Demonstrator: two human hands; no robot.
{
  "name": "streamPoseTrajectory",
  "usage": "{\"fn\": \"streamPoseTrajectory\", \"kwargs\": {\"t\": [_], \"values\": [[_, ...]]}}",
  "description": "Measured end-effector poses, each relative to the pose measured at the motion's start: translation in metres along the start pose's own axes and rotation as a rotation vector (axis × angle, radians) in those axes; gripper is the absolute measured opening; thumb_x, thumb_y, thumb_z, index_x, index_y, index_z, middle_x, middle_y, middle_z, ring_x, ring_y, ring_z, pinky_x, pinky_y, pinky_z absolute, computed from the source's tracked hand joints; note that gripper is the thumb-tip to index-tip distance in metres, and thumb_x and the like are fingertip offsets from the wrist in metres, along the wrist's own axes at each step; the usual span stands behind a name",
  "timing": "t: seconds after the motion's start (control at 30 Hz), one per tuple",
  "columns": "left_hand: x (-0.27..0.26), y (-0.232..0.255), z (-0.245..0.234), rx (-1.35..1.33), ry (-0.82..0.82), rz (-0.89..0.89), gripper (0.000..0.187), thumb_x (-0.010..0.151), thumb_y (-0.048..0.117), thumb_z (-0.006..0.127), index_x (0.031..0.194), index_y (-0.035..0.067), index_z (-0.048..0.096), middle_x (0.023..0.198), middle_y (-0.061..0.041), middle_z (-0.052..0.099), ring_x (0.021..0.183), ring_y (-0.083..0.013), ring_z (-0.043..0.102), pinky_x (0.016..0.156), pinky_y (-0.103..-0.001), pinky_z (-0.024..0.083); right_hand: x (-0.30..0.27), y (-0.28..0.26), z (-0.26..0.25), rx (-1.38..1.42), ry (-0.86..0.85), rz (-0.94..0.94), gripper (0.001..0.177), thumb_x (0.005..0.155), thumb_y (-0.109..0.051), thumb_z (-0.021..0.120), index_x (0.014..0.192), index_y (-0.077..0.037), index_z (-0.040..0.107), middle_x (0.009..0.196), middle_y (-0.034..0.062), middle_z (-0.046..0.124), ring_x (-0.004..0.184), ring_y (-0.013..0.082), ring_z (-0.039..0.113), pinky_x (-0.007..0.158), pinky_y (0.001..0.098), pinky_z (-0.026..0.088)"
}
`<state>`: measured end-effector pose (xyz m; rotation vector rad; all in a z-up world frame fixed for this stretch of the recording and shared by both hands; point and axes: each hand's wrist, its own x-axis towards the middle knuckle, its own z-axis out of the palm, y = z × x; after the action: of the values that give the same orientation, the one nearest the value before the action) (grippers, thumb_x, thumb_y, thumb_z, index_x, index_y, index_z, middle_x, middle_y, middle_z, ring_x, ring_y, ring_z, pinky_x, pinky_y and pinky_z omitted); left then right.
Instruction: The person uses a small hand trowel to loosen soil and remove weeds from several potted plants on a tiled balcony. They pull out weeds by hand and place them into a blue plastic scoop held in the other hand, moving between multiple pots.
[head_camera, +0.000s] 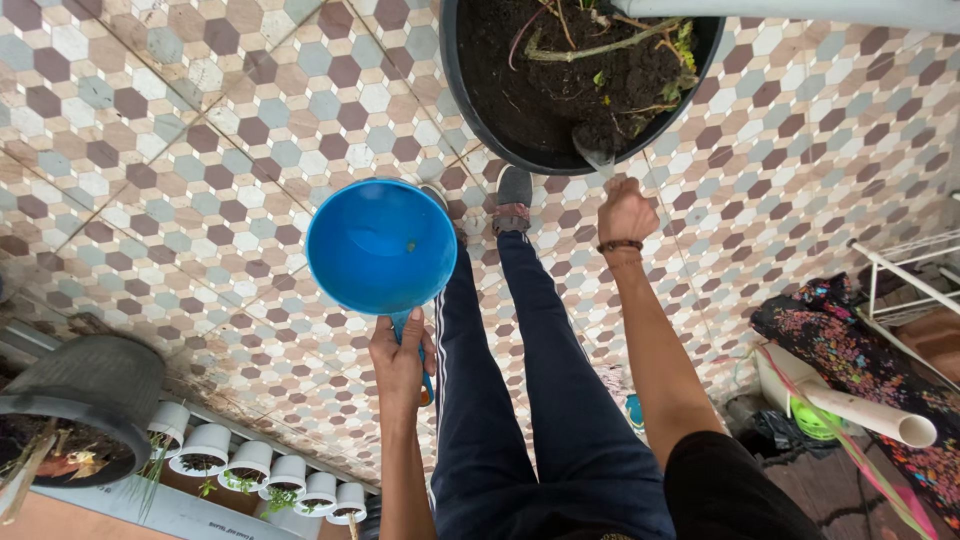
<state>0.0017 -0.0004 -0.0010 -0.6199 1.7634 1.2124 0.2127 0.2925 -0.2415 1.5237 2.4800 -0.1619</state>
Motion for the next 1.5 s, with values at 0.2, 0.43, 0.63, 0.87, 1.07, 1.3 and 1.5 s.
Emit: {"fn": "streamPoseTrajectory", "kwargs": {"t": [0.2, 0.43, 0.63, 0.87, 1.07, 1.3, 1.5], "values": [[0.002, -0.008, 0.007, 0.038, 0.008, -0.010, 0.025, 0.101, 0.026, 0.061, 0.095, 0.002, 0.058, 0.057, -0.004, 0.055, 0.038, -0.0106, 0.047, 0.035, -0.025, 0.038, 0.008, 0.049, -0.029, 0.123, 0.064, -0.064, 0.029, 0.104, -0.031, 0.070, 0.086, -0.008, 0.070, 0.058, 0.0130, 0.064, 0.047, 0.0271, 0.059, 0.044, 0.0413, 0.042], [0.002, -0.008, 0.016, 0.073, -0.034, -0.003, 0.027, 0.100, 0.027, 0.062, 0.096, 0.001, 0.061, 0.054, -0.005, 0.056, 0.036, -0.0108, 0.046, 0.033, -0.025, 0.037, 0.088, 0.071, -0.044, 1.227, -0.381, 0.480, 0.034, 0.109, -0.029, 0.056, 0.081, -0.009, 0.062, 0.060, -0.0037, 0.050, 0.045, 0.0088, 0.036, 0.039, 0.0277, 0.026], [0.002, -0.010, 0.022, 0.112, -0.027, 0.007, 0.028, 0.100, 0.028, 0.062, 0.096, 0.001, 0.062, 0.053, -0.005, 0.055, 0.036, -0.0105, 0.047, 0.033, -0.024, 0.037, 0.115, 0.043, -0.051, 1.527, -0.680, 0.826, 0.038, 0.109, -0.032, 0.047, 0.077, -0.013, 0.056, 0.051, -0.0080, 0.035, 0.037, 0.0074, 0.025, 0.033, 0.0266, 0.017], [-0.001, -0.010, 0.016, 0.074, -0.023, 0.005, 0.026, 0.100, 0.027, 0.062, 0.102, 0.000, 0.061, 0.056, -0.004, 0.056, 0.037, -0.0098, 0.047, 0.034, -0.024, 0.038, 0.124, 0.063, -0.054, 1.857, -0.691, 0.754, 0.037, 0.116, -0.027, 0.050, 0.085, -0.008, 0.059, 0.056, -0.0081, 0.036, 0.041, 0.0077, 0.024, 0.036, 0.0270, 0.018], [0.002, -0.013, 0.018, 0.056, -0.016, 0.004, 0.026, 0.100, 0.025, 0.061, 0.105, 0.000, 0.062, 0.055, -0.004, 0.056, 0.036, -0.0100, 0.046, 0.033, -0.025, 0.036, 0.131, 0.085, -0.076, 1.561, -0.356, 0.559, 0.036, 0.111, -0.030, 0.053, 0.083, -0.009, 0.061, 0.053, -0.0052, 0.041, 0.039, 0.0089, 0.029, 0.035, 0.0289, 0.022], [0.000, -0.009, 0.023, 0.068, -0.009, -0.012, 0.028, 0.101, 0.026, 0.061, 0.100, -0.002, 0.064, 0.054, -0.004, 0.054, 0.035, -0.0102, 0.046, 0.033, -0.024, 0.036, 0.108, 0.030, 0.000, -0.004, 0.241, -0.024, 0.028, 0.108, -0.032, 0.063, 0.093, -0.009, 0.069, 0.051, 0.0014, 0.061, 0.038, 0.0134, 0.049, 0.032, 0.0329, 0.034], [0.003, -0.016, 0.021, 0.018, -0.043, 0.001, 0.030, 0.099, 0.027, 0.062, 0.111, -0.001, 0.063, 0.055, -0.004, 0.055, 0.036, -0.0104, 0.048, 0.033, -0.025, 0.038, 0.091, 0.004, -0.047, 0.184, 0.283, 0.113, 0.030, 0.109, -0.033, 0.056, 0.096, -0.010, 0.070, 0.061, 0.0105, 0.065, 0.047, 0.0277, 0.058, 0.044, 0.0428, 0.044]]}}
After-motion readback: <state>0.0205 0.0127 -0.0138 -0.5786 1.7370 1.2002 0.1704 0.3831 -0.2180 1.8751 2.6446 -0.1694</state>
